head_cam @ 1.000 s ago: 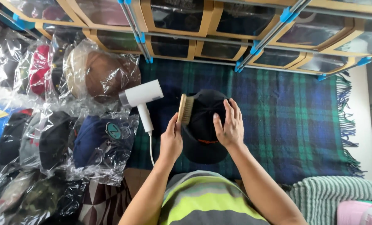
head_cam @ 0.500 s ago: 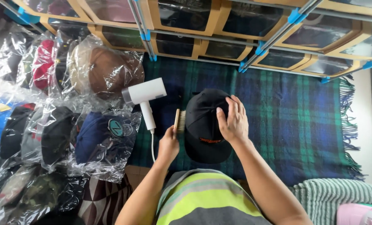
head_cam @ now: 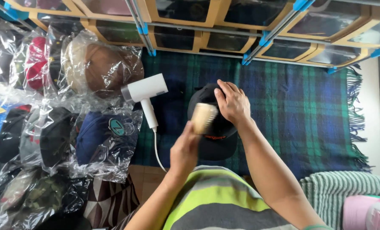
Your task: Cleaning and detailing a black baseball cap using a brush and a hair dryer, then placing it on a hat block for shaping.
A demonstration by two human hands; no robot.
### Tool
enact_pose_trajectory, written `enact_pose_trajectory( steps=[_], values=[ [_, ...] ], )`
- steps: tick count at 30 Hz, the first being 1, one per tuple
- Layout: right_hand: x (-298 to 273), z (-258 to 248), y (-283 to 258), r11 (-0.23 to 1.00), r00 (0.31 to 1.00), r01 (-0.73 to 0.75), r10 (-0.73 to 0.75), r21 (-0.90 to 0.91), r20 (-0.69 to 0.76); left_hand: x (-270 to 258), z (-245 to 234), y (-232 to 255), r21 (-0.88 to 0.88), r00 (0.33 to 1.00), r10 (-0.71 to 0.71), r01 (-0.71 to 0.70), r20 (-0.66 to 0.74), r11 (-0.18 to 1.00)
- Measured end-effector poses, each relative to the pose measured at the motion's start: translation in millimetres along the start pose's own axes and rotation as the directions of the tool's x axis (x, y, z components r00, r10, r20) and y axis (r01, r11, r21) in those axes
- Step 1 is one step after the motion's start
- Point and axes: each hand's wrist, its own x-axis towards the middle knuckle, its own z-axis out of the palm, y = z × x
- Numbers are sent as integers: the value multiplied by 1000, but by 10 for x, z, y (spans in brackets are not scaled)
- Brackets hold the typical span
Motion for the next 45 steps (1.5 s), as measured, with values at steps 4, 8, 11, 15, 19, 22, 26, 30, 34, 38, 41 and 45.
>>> enact_pose_trajectory(
  steps=[4, 8, 11, 15, 19, 22, 26, 30, 34, 38, 41, 45],
  values=[
    [16, 26, 38, 1000, 1000, 12, -12, 27, -20, -109, 110, -229, 119, 995, 91, -94, 32, 988],
    [40, 6, 50, 1000, 998, 19, -19, 12, -63, -237, 87, -416, -34, 870, -472, 481, 142, 876],
    [-21, 38, 36, 999, 995, 47, -46, 12, -86, -540, 112, -480, -34, 755, -609, 634, 245, 773],
    [11, -21, 46, 995, 986, 83, -74, 55, -150, -668, 337, -770, -62, 803, -509, 551, 312, 832],
    [12, 13, 103, 988, 967, 156, -153, -1, -205, -280, -82, -218, 222, 458, -819, 808, 347, 546],
    [-18, 35, 47, 995, 985, 94, -90, 17, -147, -361, 27, -175, -4, 804, -578, 584, 140, 812],
    [-15, -49, -49, 996, 998, -60, 62, -58, 26, -245, 69, -408, 124, 656, -706, 703, 267, 700],
    [69, -85, -65, 989, 987, -122, 129, -80, 94, 15, -118, -315, 147, 678, -713, 698, 176, 701],
    [76, -44, -19, 984, 976, -147, 161, -102, 148, 380, 35, -271, 10, 894, -422, 426, 148, 905],
    [79, -214, -6, 999, 992, -44, 42, 15, 118, 558, 23, -762, 262, 656, -680, 628, 329, 733],
    [-70, -105, 177, 961, 989, 122, -95, 249, -118, 654, -124, -399, 240, 864, -435, 379, 255, 894],
    [-317, 64, 319, 934, 902, 229, -97, 274, -421, 969, -39, 51, 288, 950, 111, -198, 291, 937]
  ],
)
